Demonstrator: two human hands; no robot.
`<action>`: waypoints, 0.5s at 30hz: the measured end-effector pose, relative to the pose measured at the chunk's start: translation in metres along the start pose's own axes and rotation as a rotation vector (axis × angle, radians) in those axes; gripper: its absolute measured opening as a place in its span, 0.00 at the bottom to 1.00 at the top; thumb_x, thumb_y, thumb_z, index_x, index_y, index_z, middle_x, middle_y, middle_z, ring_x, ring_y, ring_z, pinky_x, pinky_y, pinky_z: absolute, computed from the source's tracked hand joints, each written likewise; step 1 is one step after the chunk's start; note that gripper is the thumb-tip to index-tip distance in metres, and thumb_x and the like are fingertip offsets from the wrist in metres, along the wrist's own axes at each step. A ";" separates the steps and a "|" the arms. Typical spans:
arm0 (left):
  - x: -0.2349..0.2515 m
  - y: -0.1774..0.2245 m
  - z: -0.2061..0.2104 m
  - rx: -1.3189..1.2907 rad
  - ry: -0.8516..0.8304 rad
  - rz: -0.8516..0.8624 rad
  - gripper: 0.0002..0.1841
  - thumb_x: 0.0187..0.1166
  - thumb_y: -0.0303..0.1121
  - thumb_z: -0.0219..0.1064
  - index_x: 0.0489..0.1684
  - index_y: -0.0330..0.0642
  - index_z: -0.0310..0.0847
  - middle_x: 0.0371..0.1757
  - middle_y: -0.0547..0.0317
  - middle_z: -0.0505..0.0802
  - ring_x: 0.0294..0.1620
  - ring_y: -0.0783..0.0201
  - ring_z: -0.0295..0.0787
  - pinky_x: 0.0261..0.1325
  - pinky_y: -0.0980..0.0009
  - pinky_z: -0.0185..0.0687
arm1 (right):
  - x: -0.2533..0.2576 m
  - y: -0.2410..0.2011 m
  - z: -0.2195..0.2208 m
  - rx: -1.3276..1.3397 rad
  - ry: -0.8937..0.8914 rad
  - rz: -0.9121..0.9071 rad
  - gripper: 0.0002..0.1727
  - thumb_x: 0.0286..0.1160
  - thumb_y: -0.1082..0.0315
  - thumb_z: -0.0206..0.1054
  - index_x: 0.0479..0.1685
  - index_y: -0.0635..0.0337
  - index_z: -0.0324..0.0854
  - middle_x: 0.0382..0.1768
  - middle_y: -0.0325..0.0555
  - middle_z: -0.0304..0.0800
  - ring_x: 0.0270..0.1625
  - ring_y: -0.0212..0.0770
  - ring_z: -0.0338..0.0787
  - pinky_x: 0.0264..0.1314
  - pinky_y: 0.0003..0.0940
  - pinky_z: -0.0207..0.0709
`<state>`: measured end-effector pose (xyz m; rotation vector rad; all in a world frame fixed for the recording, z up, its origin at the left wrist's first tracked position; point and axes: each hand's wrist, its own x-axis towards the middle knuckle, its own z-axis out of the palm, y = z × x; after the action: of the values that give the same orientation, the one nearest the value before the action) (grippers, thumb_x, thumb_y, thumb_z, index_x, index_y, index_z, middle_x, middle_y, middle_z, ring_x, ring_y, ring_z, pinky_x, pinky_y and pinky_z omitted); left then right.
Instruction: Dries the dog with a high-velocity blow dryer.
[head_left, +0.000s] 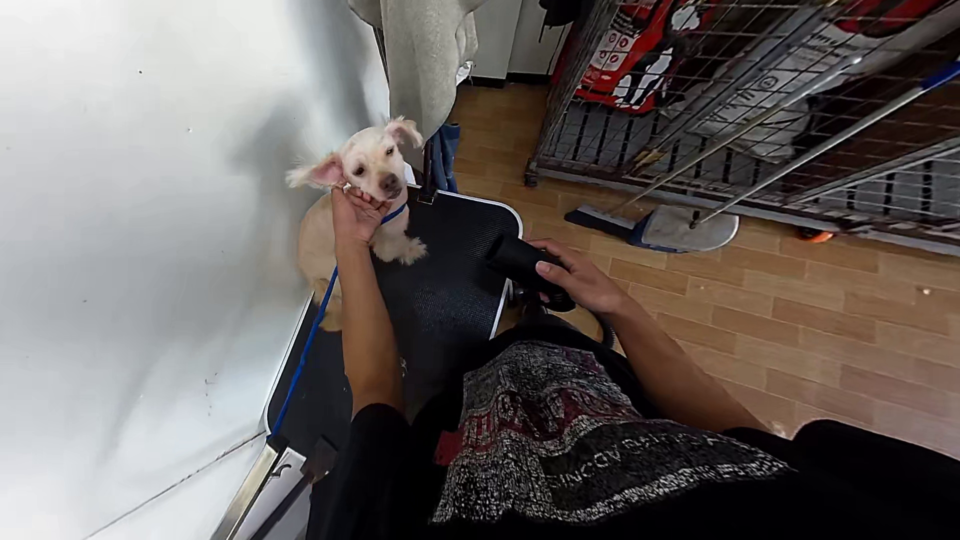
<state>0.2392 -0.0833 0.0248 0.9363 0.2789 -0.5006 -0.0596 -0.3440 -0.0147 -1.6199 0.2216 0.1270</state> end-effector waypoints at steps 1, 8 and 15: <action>-0.002 0.000 -0.007 -0.004 -0.013 0.014 0.35 0.87 0.67 0.24 0.39 0.51 0.71 0.35 0.57 0.86 0.41 0.56 0.87 0.49 0.51 0.85 | 0.001 -0.001 0.000 -0.035 -0.029 0.011 0.37 0.76 0.34 0.62 0.76 0.51 0.74 0.40 0.38 0.90 0.31 0.30 0.88 0.35 0.28 0.86; -0.028 -0.016 -0.047 0.053 -0.167 0.037 0.36 0.88 0.65 0.25 0.60 0.51 0.76 0.52 0.56 0.92 0.53 0.59 0.90 0.54 0.57 0.88 | 0.018 -0.016 0.005 -0.184 -0.276 0.011 0.37 0.75 0.33 0.63 0.75 0.51 0.76 0.44 0.38 0.90 0.36 0.25 0.88 0.40 0.26 0.85; -0.017 -0.047 -0.051 0.171 -0.160 0.407 0.19 0.94 0.43 0.46 0.63 0.40 0.78 0.52 0.53 0.94 0.53 0.57 0.93 0.60 0.56 0.90 | 0.028 -0.004 0.027 -0.243 -0.393 -0.010 0.38 0.76 0.32 0.63 0.76 0.49 0.76 0.54 0.39 0.91 0.46 0.27 0.90 0.47 0.29 0.86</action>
<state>0.1989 -0.0593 -0.0299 1.0807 -0.1026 -0.2231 -0.0297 -0.3186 -0.0183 -1.7984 -0.1093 0.4736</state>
